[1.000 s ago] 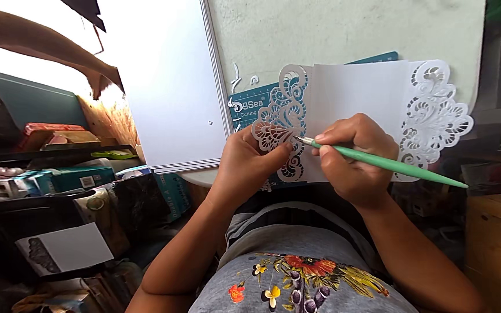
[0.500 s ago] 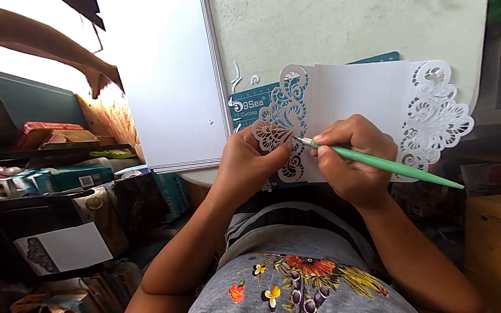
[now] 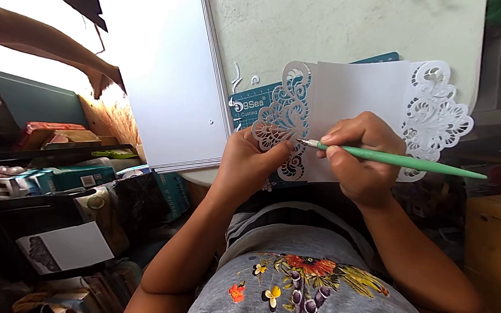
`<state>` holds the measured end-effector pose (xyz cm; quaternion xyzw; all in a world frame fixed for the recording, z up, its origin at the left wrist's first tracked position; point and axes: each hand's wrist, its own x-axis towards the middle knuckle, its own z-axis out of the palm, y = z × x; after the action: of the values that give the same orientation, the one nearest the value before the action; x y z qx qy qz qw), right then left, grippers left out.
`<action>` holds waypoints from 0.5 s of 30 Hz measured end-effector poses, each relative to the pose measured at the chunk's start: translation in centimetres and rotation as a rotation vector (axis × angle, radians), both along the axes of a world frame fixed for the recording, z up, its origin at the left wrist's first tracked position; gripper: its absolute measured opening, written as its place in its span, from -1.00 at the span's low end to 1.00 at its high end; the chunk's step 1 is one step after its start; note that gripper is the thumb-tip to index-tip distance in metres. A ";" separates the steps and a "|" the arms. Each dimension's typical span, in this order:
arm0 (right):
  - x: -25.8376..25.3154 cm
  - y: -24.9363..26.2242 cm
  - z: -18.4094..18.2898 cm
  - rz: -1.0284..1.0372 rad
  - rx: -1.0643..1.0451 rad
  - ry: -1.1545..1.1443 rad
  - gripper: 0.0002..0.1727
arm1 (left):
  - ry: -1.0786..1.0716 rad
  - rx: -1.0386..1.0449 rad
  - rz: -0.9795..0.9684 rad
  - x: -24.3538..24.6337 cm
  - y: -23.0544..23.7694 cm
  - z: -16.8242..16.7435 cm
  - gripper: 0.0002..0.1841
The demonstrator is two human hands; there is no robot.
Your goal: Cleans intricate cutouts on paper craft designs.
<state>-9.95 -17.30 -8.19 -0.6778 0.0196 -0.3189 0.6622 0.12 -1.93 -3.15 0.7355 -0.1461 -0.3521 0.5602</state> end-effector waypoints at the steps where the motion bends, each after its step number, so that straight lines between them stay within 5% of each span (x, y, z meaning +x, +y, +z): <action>1: 0.0 0.0 0.0 0.001 0.000 0.005 -0.95 | 0.004 -0.005 0.005 0.0 0.0 0.0 -0.86; 10: 0.1 0.1 0.4 -0.003 -0.061 0.032 -0.98 | -0.015 0.003 0.004 0.0 -0.1 0.0 -0.85; 15: -0.2 0.0 0.7 -0.044 -0.096 -0.025 -0.83 | 0.036 -0.048 0.029 -0.1 0.1 0.0 -0.85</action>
<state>-10.12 -17.33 -7.54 -0.7043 0.0109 -0.3423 0.6219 -0.03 -1.87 -3.13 0.7174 -0.1340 -0.3535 0.5853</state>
